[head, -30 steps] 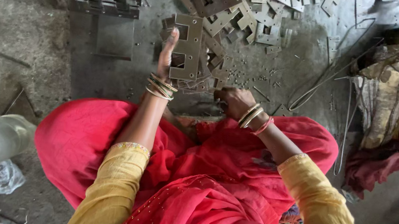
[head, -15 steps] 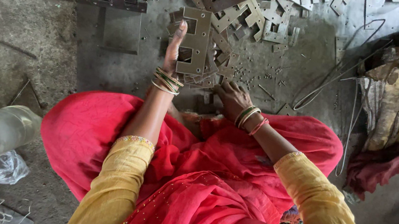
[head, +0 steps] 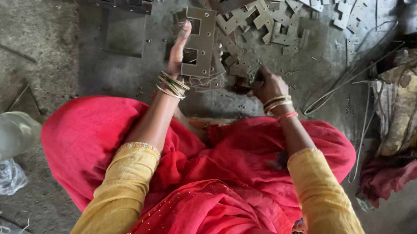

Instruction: The person sits on the floor and assembles small metal brackets by inserting pins into holes and stacking the finished units. The person handles the parts by hand, picks them from a pile, aligns them, and places the assembled pieces into a growing stack.

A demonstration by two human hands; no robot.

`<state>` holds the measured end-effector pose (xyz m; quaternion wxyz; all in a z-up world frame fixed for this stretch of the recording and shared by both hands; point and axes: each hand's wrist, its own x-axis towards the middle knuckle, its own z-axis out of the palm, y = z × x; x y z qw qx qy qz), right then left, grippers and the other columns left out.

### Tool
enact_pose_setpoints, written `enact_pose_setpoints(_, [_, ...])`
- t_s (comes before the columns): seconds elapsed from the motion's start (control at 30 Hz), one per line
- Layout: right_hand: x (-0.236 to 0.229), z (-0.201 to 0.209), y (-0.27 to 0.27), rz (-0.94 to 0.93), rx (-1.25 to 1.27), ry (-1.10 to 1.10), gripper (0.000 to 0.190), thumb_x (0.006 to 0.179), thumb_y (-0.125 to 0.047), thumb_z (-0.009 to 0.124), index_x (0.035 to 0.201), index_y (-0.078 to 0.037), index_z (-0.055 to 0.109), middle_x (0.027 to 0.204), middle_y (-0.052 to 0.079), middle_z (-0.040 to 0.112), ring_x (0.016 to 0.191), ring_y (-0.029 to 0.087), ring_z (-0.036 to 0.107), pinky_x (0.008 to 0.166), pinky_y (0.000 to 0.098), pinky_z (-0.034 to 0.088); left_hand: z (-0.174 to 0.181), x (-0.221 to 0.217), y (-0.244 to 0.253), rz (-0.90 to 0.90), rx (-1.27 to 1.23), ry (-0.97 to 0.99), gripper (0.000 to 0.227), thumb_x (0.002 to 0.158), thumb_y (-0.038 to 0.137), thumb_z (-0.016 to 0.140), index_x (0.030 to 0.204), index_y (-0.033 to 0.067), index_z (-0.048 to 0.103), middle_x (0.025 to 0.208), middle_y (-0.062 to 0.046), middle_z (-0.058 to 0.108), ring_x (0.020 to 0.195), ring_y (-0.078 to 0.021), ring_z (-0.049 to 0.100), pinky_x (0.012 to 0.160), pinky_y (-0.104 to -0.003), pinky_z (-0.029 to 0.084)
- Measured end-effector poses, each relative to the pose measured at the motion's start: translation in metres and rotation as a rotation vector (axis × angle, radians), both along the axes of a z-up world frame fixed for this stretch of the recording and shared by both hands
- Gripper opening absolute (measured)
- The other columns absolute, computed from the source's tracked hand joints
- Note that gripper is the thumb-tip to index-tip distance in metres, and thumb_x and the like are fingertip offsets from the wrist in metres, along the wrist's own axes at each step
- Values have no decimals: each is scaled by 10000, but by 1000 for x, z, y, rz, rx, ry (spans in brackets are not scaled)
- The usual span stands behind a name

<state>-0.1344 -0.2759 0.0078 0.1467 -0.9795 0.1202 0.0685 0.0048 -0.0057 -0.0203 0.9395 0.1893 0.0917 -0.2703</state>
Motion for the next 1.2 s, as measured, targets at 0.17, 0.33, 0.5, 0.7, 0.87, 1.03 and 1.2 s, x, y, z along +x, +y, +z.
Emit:
enact_pose_setpoints(0.17, [-5,8,-15,136,34,82,324,820,-309,807,1047,-115,683,935,172,739,891,395,718,752,489,566,17,0,4,-156,-42,-63,548,963,505,660,1260,46,631,983,-122,725,815,-246,736,724,-386,633])
enact_pose_setpoints(0.33, [-21,-20,17,307,180,155,407,773,-209,756,1179,-201,723,980,126,766,865,345,741,747,443,589,16,-2,4,-139,-22,-70,551,991,498,651,1294,38,629,1016,-114,727,848,-230,727,743,-365,620])
enact_pose_setpoints(0.5, [0,-7,-20,196,-49,164,405,770,-349,850,1121,-184,731,1001,138,761,908,367,732,792,454,582,11,2,5,-90,18,-47,530,1040,474,679,1364,58,632,1044,-74,704,878,-166,705,754,-326,588])
enact_pose_setpoints(0.7, [-10,-12,18,288,355,237,370,777,-259,718,1145,-239,746,1008,50,793,870,274,766,770,397,608,37,-6,6,-168,-24,-79,591,1009,533,667,1261,-2,657,998,-145,720,830,-248,723,759,-391,619])
enact_pose_setpoints(0.87, [-4,-28,12,103,95,160,311,753,-260,792,1053,-185,762,932,121,764,835,337,743,722,444,594,46,-8,9,-228,-13,-73,607,931,559,658,1194,12,663,963,-156,736,810,-267,747,740,-402,643])
enact_pose_setpoints(1.03, [-1,-18,-84,-90,33,117,295,780,-295,841,988,-103,756,878,165,744,824,361,728,708,462,576,29,-3,3,-117,34,-4,522,947,481,702,1268,73,645,989,-76,704,830,-193,714,712,-342,608])
enact_pose_setpoints(1.2, [-23,-29,-128,-117,486,138,278,754,-253,767,1001,-125,759,925,141,754,874,338,736,737,437,626,7,-3,2,-94,99,-37,485,954,480,698,1239,90,655,943,-50,684,783,-150,683,661,-300,575])
